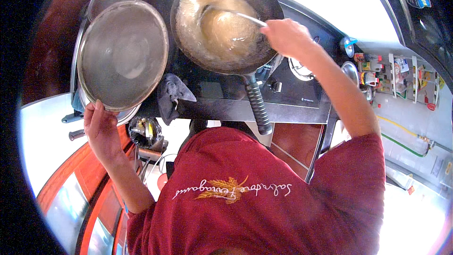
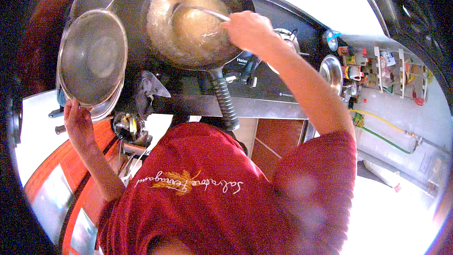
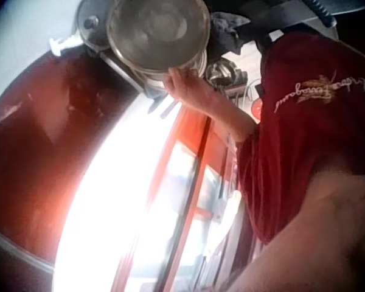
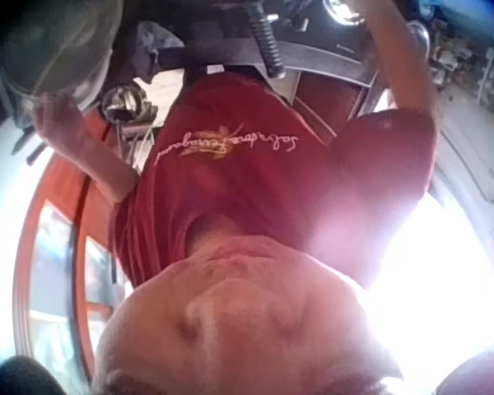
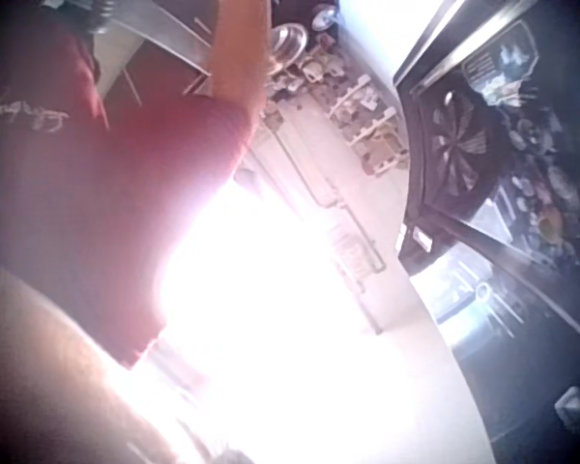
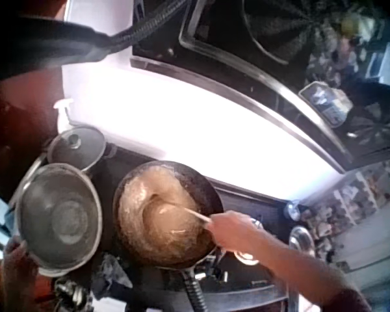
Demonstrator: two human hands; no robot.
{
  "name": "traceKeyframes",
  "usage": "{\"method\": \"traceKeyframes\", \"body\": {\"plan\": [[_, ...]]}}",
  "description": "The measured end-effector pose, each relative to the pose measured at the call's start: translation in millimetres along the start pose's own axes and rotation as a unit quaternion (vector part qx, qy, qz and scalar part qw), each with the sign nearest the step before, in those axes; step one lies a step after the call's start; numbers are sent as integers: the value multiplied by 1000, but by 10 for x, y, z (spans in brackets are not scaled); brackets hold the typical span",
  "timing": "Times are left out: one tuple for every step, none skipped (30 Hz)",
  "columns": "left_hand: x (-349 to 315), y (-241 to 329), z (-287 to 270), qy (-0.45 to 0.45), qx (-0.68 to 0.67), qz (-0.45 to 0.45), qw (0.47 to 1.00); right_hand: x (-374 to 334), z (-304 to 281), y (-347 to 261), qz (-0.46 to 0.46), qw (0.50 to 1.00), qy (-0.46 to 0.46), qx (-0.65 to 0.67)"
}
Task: The person stirs a thick, translucent mixture in a pan on a stove using a spatula, briefly leaves the pan to retrieve a small bowl, and pours a liquid into the mixture.
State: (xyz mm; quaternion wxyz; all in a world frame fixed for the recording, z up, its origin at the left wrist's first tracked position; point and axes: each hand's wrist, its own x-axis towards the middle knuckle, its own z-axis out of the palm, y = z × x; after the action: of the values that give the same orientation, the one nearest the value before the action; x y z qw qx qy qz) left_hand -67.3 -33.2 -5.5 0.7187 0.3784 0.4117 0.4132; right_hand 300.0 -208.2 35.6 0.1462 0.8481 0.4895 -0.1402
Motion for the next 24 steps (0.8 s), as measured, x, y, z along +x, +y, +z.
{"method": "traceKeyframes", "body": {"plan": [[1,8,-10,-1,3,5,1000,-49,-34,155,16,1000,-1,18],[14,-1,-13,-5,2,9,1000,-143,-102,322,-58,998,-11,-21],[34,-17,-12,-11,0,13,1000,-277,-193,444,-11,998,-52,15],[44,-15,-29,-21,-6,8,1000,-459,-354,444,39,991,-111,57],[53,-2,-56,-31,-12,3,999,-615,-468,421,39,989,-140,30],[67,9,-63,-43,-18,-3,999,-754,-536,390,41,985,-169,3],[77,9,-57,-35,-15,2,999,-865,-537,354,-3,988,-151,-39],[83,5,-42,-28,-8,7,1000,-934,-568,231,-3,984,-173,-45],[85,3,-25,-20,-1,13,1000,-929,-593,67,-4,979,-196,-50],[97,15,-3,-21,-3,10,1000,-861,-522,-66,-22,978,-202,-46],[99,32,20,-21,-1,6,1000,-770,-399,-185,-41,976,-209,-41],[96,50,29,-19,0,4,1000,-651,-298,-279,-67,984,-159,-48],[115,43,24,-23,-3,1,1000,-513,-205,-326,-91,989,-107,-56],[141,43,10,-30,-4,-4,1000,-343,-120,-308,-74,993,-77,-54],[154,34,-4,-36,-4,-6,999,-178,-60,-257,-58,996,-45,-53],[175,8,12,-41,-4,-4,999,-104,-65,-184,-21,998,-38,-42],[157,5,20,-35,-1,3,999,-98,-148,-137,-38,996,-46,-72],[139,5,16,-30,1,10,1000,-171,-160,-65,-14,998,-43,-49],[136,4,15,-37,-1,8,999,-287,-175,30,13,999,-41,-26],[137,1,12,-44,-6,4,999,-444,-230,134,18,998,-57,-32],[131,-17,1,-51,-10,1,999,-592,-285,180,23,996,-71,-38],[117,-20,-28,-50,0,-3,999,-719,-391,129,23,992,-110,-50],[114,-21,-65,-50,11,-6,999,-847,-548,63,23,987,-149,-62],[113,-24,-84,-51,21,-11,998,-901,-631,31,25,979,-187,-74]]}}
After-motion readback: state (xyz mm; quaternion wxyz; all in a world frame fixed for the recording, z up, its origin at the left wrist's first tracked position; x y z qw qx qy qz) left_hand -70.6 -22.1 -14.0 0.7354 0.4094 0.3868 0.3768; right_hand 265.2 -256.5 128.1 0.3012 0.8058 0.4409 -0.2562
